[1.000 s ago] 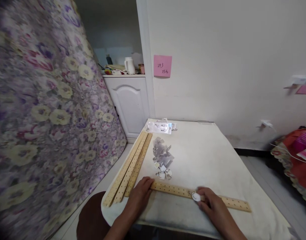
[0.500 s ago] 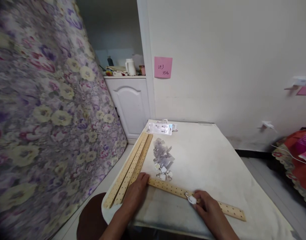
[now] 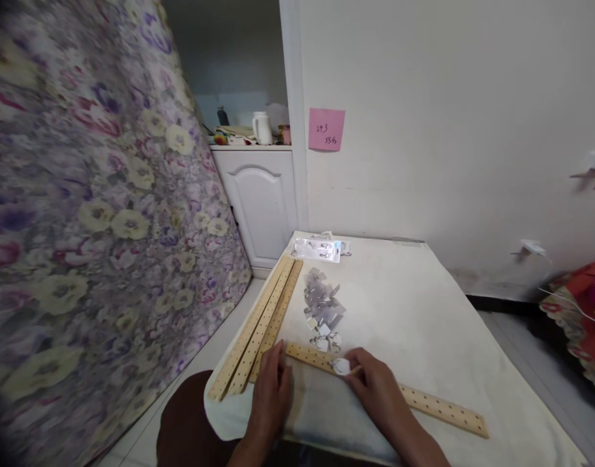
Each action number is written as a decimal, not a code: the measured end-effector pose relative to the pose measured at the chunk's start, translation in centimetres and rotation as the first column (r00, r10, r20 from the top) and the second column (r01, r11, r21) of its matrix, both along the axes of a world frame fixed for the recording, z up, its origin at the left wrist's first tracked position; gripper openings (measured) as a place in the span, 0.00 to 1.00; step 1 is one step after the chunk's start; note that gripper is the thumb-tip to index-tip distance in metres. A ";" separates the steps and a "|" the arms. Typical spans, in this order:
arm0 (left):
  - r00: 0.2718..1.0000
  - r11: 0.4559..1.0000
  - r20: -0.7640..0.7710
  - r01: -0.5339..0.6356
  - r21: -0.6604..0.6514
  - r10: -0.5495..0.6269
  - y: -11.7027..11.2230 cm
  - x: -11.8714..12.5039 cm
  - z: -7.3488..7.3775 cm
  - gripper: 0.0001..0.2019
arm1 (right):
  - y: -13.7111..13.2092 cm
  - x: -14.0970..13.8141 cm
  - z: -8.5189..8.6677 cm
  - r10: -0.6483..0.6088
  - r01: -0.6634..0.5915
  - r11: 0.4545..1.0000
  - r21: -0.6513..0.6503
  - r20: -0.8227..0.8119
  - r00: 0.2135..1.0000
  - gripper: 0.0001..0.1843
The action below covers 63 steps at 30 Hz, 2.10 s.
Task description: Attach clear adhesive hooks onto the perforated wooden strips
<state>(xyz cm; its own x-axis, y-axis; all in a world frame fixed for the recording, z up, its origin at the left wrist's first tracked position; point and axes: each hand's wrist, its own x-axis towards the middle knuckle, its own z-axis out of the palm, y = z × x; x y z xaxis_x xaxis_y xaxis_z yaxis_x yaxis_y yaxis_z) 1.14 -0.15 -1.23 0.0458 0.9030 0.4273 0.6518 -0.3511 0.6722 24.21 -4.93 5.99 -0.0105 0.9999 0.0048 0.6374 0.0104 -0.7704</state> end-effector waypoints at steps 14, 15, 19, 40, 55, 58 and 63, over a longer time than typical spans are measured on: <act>0.981 0.990 0.184 -0.030 -0.136 0.055 -0.8 -0.3 0.9 0.14 | 9.1 -6.6 -0.8 0.381 -0.410 0.912 0.014 0.344 0.858 0.19; 0.982 0.990 0.183 -0.025 -0.142 0.051 -0.8 -0.2 0.9 0.14 | 9.2 -6.6 -0.9 0.394 -0.423 0.906 0.007 0.349 0.850 0.19; 0.981 0.988 0.186 -0.020 -0.155 0.049 -0.8 -0.2 1.0 0.14 | 9.8 -6.8 -1.0 0.426 -0.455 0.890 -0.018 0.384 0.819 0.16; 0.978 0.973 0.210 0.042 -0.228 0.007 -0.1 0.5 1.5 0.10 | 9.0 -6.9 -2.4 0.348 -0.384 0.923 0.028 0.366 0.863 0.20; 0.986 0.983 0.164 0.022 -0.180 0.008 0.1 0.5 1.3 0.09 | 8.4 -7.7 -1.8 0.284 -0.317 0.948 0.024 0.381 0.880 0.19; 0.989 0.986 0.147 0.021 -0.165 0.004 0.1 0.6 1.2 0.09 | 8.3 -7.7 -1.6 0.281 -0.312 0.950 0.023 0.379 0.882 0.17; 0.990 0.985 0.144 0.013 -0.173 0.012 0.0 0.7 1.5 0.09 | 8.3 -7.8 -1.6 0.273 -0.302 0.953 0.021 0.366 0.890 0.17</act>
